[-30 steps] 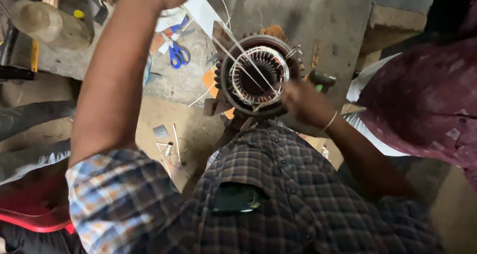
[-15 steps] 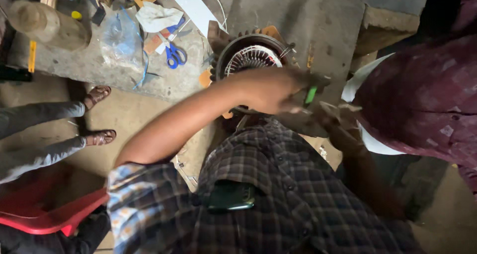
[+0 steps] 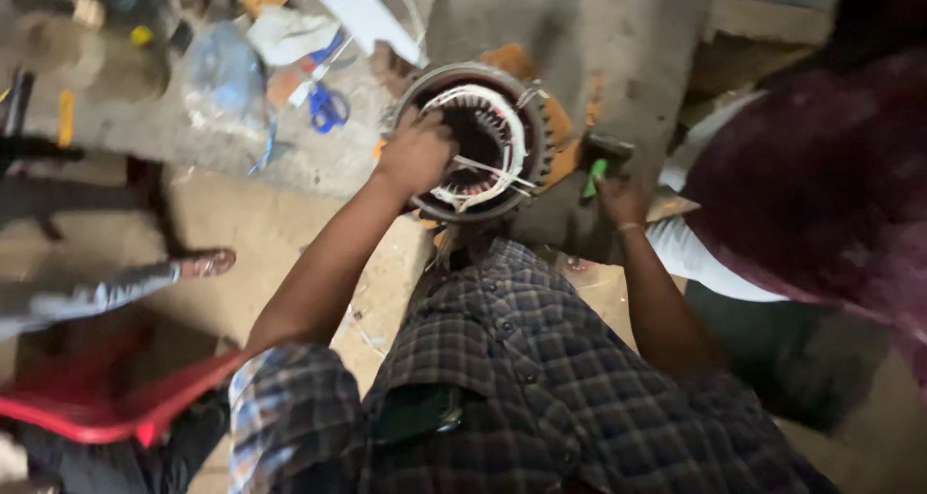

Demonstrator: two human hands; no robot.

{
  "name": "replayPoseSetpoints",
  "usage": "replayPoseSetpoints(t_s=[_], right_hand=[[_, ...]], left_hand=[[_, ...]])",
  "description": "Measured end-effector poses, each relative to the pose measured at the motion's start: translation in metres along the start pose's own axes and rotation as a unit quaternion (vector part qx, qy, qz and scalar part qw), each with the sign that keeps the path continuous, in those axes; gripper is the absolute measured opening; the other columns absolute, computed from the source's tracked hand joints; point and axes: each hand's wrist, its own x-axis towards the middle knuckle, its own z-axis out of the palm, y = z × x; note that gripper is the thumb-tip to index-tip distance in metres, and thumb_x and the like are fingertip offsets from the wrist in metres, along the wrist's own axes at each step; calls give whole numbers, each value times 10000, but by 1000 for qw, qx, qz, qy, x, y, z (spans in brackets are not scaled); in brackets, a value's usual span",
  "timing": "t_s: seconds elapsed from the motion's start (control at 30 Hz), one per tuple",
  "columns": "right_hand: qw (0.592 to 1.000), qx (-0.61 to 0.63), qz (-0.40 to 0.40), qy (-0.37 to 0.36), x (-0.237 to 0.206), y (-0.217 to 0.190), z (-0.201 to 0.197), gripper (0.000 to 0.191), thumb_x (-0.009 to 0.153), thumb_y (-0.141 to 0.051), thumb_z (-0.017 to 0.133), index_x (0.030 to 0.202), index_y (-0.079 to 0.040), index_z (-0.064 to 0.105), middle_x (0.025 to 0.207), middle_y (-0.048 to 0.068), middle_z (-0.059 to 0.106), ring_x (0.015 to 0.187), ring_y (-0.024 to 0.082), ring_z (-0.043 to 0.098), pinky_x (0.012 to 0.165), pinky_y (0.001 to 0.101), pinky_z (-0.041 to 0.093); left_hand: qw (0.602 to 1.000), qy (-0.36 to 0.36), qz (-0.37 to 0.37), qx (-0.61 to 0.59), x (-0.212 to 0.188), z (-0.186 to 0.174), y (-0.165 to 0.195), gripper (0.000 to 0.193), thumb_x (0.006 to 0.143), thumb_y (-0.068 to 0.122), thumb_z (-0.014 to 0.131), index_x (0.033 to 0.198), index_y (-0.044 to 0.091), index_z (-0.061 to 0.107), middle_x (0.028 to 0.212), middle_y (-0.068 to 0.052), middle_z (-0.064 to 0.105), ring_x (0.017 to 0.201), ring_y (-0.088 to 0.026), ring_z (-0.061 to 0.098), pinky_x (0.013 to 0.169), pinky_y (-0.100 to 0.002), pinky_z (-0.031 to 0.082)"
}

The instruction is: The person inserts insulated wire coils into the slots of an electric motor stator held on a workbench, pressing the wires down by hand and tapping them with a mallet to seat them, working around the stator while adjusting loose wire ends.

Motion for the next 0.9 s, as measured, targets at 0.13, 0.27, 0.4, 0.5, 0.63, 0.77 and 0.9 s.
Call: replayPoseSetpoints(t_s=[0.13, 0.27, 0.4, 0.5, 0.63, 0.77, 0.9], right_hand=[[993, 21, 30, 109, 29, -30, 5, 632, 831, -511, 798, 1129, 20, 628, 1150, 324, 664, 1068, 509, 622, 858, 561, 511], [982, 19, 11, 188, 32, -19, -3, 485, 964, -352, 695, 1239, 27, 572, 1104, 341, 654, 1006, 538, 625, 824, 578, 505], [938, 257, -142, 186, -21, 13, -12, 309, 956, -207, 625, 1192, -20, 558, 988, 188, 641, 877, 363, 628, 741, 497, 509], [968, 110, -206, 92, -94, 7, 0, 110, 952, -137, 594, 1043, -77, 591, 892, 106, 635, 832, 273, 632, 716, 447, 503], [896, 49, -409, 167, -153, -36, 17, 260, 969, -57, 565, 1206, -62, 670, 1100, 210, 705, 997, 374, 666, 868, 494, 526], [927, 63, -362, 74, -157, -77, 7, 327, 937, -178, 634, 1207, 3, 664, 1044, 234, 692, 910, 401, 651, 791, 495, 519], [938, -1, -339, 75, -158, -102, -13, 372, 936, -232, 615, 1185, 38, 674, 1003, 242, 688, 868, 425, 651, 773, 515, 514]], left_hand=[[999, -37, -27, -22, 6, 7, 4, 339, 787, 493, 764, 837, 159, 793, 906, -27, 714, 1101, -249, 571, 981, -513, 366], [999, -12, 28, -17, 10, -7, -3, 366, 776, 519, 773, 840, 159, 798, 897, -28, 712, 1096, -231, 569, 986, -503, 354], [995, -27, 38, -88, 15, -17, -11, 408, 758, 532, 776, 811, 128, 794, 891, -22, 722, 1090, -228, 571, 984, -482, 358], [996, -31, 14, -77, 15, -9, -11, 372, 783, 510, 754, 770, 140, 795, 832, -35, 734, 1040, -237, 596, 981, -498, 352], [1000, -2, -1, -25, 13, 12, -8, 249, 834, 381, 699, 734, 167, 776, 787, -59, 742, 927, -251, 651, 978, -501, 369], [998, 37, -28, -32, 9, 31, -4, 264, 840, 335, 641, 698, 145, 757, 754, -79, 740, 827, -288, 671, 925, -521, 395], [995, 91, -36, -26, 8, 38, 0, 203, 849, 209, 603, 729, 155, 757, 775, -64, 740, 846, -275, 676, 948, -535, 411]])
